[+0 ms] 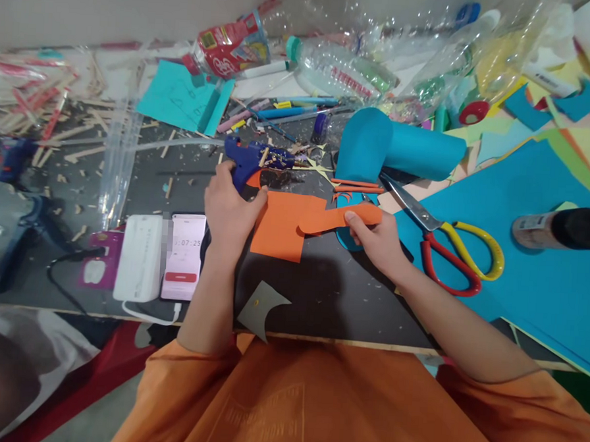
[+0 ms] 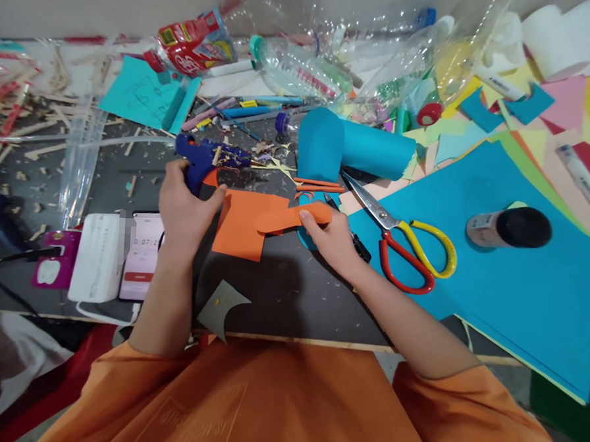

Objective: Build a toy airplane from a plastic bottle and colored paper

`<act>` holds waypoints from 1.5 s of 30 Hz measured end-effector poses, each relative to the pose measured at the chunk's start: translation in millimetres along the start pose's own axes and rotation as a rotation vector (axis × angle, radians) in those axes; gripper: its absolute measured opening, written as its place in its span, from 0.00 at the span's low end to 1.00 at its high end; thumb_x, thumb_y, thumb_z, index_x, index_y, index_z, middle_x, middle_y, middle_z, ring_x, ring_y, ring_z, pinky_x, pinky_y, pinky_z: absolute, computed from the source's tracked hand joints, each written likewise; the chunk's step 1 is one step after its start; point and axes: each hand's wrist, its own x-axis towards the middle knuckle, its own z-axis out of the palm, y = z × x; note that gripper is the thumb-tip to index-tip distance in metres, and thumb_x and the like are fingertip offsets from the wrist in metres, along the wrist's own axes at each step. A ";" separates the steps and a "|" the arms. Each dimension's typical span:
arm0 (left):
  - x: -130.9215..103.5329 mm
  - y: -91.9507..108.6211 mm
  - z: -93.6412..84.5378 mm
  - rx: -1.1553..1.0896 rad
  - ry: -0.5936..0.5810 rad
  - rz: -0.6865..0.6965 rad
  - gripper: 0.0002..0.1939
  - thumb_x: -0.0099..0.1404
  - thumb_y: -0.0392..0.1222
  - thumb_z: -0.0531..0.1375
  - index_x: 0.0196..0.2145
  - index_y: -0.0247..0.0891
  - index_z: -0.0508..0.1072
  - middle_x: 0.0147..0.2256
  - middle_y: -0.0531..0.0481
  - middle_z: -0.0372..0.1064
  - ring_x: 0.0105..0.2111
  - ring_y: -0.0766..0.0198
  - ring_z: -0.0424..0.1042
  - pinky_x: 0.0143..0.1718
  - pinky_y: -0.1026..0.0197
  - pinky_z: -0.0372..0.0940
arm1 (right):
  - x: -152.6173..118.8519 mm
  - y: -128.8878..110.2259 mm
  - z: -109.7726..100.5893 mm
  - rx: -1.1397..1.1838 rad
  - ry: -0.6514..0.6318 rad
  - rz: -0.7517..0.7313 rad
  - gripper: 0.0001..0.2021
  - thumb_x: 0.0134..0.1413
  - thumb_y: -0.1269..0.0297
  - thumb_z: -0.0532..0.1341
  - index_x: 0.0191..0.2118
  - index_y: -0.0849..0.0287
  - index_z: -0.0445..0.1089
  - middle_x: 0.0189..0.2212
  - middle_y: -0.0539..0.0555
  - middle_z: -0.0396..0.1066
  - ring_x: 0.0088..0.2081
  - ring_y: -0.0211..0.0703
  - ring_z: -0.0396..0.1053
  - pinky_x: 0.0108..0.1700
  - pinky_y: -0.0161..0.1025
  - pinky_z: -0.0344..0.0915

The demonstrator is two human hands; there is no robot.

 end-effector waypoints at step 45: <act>-56.7 70.3 10.5 -0.846 -0.420 -0.028 0.08 0.64 0.43 0.55 0.27 0.41 0.64 0.27 0.54 0.66 0.28 0.66 0.67 0.33 0.62 0.63 | -9.7 -13.4 3.7 -0.108 0.073 -0.201 0.20 0.58 0.48 0.55 0.21 0.56 0.62 0.16 0.49 0.62 0.21 0.39 0.60 0.28 0.38 0.59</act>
